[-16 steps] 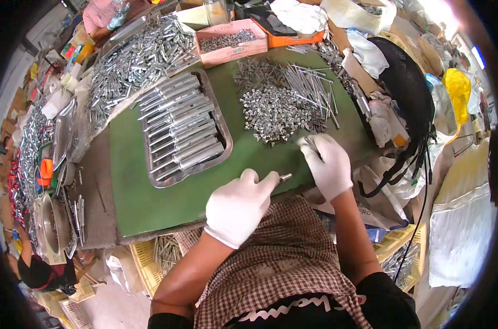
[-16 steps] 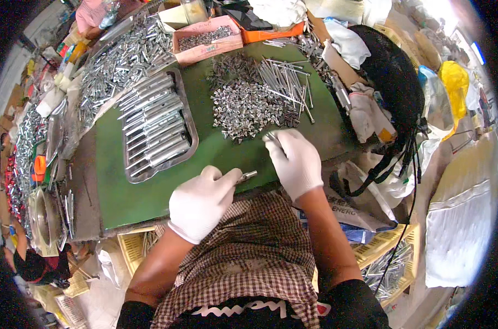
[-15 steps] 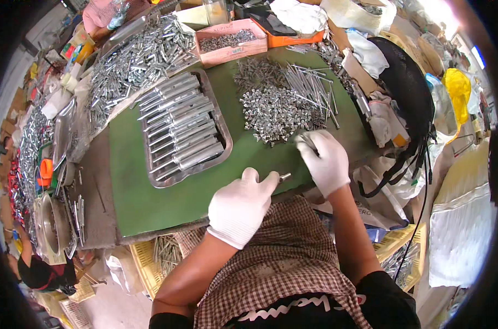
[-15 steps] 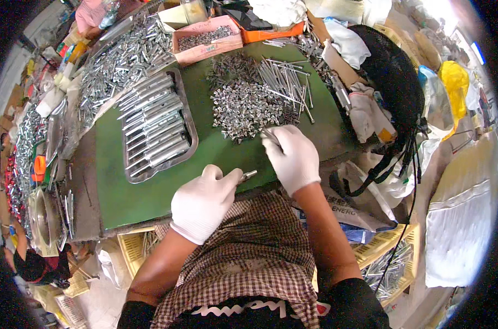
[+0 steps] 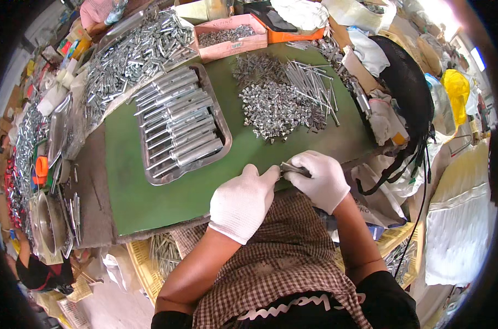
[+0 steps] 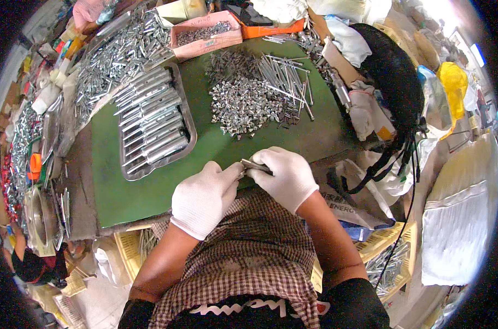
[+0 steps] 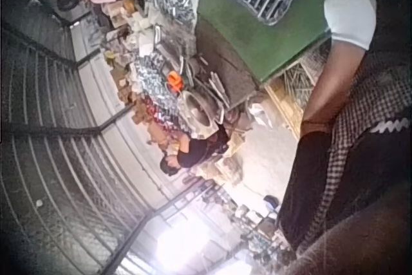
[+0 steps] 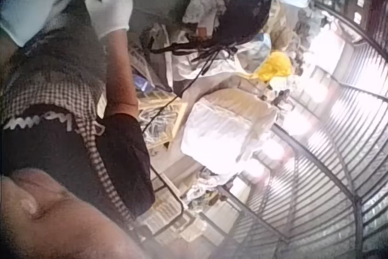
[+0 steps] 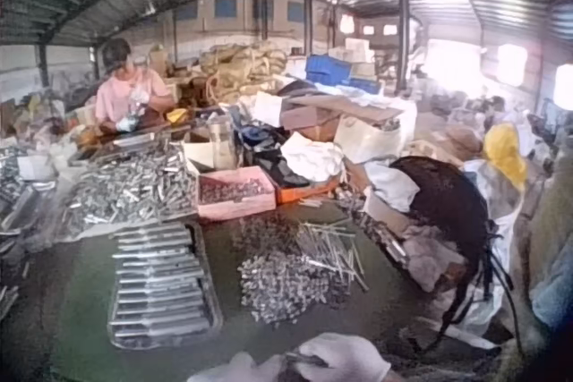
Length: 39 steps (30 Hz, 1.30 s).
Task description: The person assembles metal components by picking up cylindrical metal sleeves from a tray and inserting small metal pins and parts into them by hand.
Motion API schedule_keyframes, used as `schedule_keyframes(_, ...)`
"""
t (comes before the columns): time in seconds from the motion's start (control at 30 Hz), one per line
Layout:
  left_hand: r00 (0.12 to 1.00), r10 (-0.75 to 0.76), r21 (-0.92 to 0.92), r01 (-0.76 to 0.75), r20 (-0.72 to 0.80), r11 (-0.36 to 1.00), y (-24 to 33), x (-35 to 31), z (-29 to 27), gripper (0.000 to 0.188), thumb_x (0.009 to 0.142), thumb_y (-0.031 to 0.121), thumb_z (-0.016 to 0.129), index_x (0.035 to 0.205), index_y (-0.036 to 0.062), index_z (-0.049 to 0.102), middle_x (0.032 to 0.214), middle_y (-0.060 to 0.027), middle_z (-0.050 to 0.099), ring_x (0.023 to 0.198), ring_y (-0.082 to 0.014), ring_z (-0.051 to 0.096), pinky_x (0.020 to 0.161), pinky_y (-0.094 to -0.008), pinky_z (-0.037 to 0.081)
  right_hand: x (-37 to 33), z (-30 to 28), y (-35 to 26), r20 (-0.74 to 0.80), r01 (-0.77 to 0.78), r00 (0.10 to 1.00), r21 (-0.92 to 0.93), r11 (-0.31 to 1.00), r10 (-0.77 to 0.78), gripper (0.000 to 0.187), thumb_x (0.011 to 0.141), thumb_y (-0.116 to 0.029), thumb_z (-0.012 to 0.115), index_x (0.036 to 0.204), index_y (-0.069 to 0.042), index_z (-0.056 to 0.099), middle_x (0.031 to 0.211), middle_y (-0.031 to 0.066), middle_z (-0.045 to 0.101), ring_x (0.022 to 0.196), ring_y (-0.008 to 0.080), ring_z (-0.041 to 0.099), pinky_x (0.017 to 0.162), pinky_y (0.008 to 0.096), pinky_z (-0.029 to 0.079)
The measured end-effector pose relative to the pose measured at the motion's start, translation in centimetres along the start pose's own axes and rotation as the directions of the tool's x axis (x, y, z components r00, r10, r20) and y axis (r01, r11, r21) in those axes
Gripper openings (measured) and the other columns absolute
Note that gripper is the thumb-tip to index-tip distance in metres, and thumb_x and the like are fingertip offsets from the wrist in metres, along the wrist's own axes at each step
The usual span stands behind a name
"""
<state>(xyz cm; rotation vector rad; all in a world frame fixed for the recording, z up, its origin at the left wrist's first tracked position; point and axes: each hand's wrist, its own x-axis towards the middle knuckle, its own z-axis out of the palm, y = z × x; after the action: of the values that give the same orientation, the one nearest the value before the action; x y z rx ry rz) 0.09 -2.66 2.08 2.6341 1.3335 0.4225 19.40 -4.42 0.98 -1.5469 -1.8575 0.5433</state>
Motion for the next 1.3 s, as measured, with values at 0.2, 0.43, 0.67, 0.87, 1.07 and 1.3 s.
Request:
schedule_keyframes(0.2,1.000,0.014,-0.024,-0.015,-0.008,1.000,-0.2,0.0,0.0,0.023,0.087,0.021,0.062,0.109,0.0180,0.067,0.076,-0.0085,0.054,0.054,-0.0280,0.060,0.049,-0.0397,0.049,0.4,0.3,-0.5,0.034,-0.002,0.999,-0.055,0.998,0.004,0.016,0.080,-0.021,0.071,0.084,-0.007,0.064,0.077,0.0121,0.061,0.075,0.0329,0.061,0.066,0.0422,0.048)
schedule_keyframes(0.43,1.000,0.026,0.028,-0.027,0.011,0.999,-0.1,0.2,0.0,0.020,0.087,0.022,0.062,0.106,0.0198,0.065,0.074,-0.0085,0.053,0.052,-0.0280,0.058,0.048,-0.0406,0.048,4.0,-0.2,3.0,-0.220,0.027,0.972,-0.232,0.972,-0.079,0.014,0.084,-0.024,0.065,0.088,-0.010,0.067,0.086,0.0114,0.063,0.081,0.0327,0.063,0.069,0.0422,0.050)
schedule_keyframes(0.67,1.000,0.023,-0.012,-0.023,-0.017,1.000,-0.2,0.2,0.1,0.019,0.086,0.021,0.062,0.105,0.0218,0.064,0.074,-0.0081,0.052,0.052,-0.0280,0.057,0.047,-0.0405,0.048,4.7,-0.7,2.5,-0.103,0.012,0.993,-0.350,0.937,-0.051,0.013,0.083,-0.021,0.066,0.084,-0.009,0.063,0.084,0.0118,0.061,0.078,0.0327,0.062,0.065,0.0428,0.049)
schedule_keyframes(0.87,0.999,0.030,-0.016,-0.031,-0.024,0.999,-0.3,0.0,0.1,0.022,0.086,0.021,0.062,0.107,0.0200,0.065,0.075,-0.0079,0.054,0.053,-0.0272,0.059,0.048,-0.0390,0.049,0.6,-0.8,0.3,0.032,0.100,0.995,-0.011,0.995,-0.099,0.009,0.079,-0.014,0.069,0.085,-0.009,0.066,0.080,0.0090,0.062,0.076,0.0304,0.063,0.065,0.0393,0.051)
schedule_keyframes(1.07,0.998,0.046,-0.018,-0.047,-0.045,0.999,-0.3,-0.5,0.4,0.026,0.086,0.021,0.063,0.112,0.0185,0.066,0.076,-0.0072,0.054,0.053,-0.0256,0.059,0.048,-0.0379,0.048,-0.1,0.2,-0.8,-0.007,0.148,0.989,-0.165,0.975,-0.151,0.011,0.074,-0.007,0.071,0.082,-0.006,0.064,0.079,0.0102,0.061,0.072,0.0306,0.061,0.064,0.0385,0.050)
schedule_keyframes(1.3,0.996,0.087,0.052,-0.085,-0.035,0.995,-0.2,-0.6,0.5,0.030,0.085,0.016,0.061,0.115,0.0205,0.066,0.074,-0.0056,0.055,0.054,-0.0204,0.062,0.046,-0.0345,0.049,-0.2,0.2,-0.5,0.077,-0.057,0.995,-0.105,0.993,0.065,0.012,0.074,-0.007,0.072,0.078,-0.004,0.061,0.078,0.0109,0.060,0.072,0.0320,0.059,0.064,0.0364,0.049)
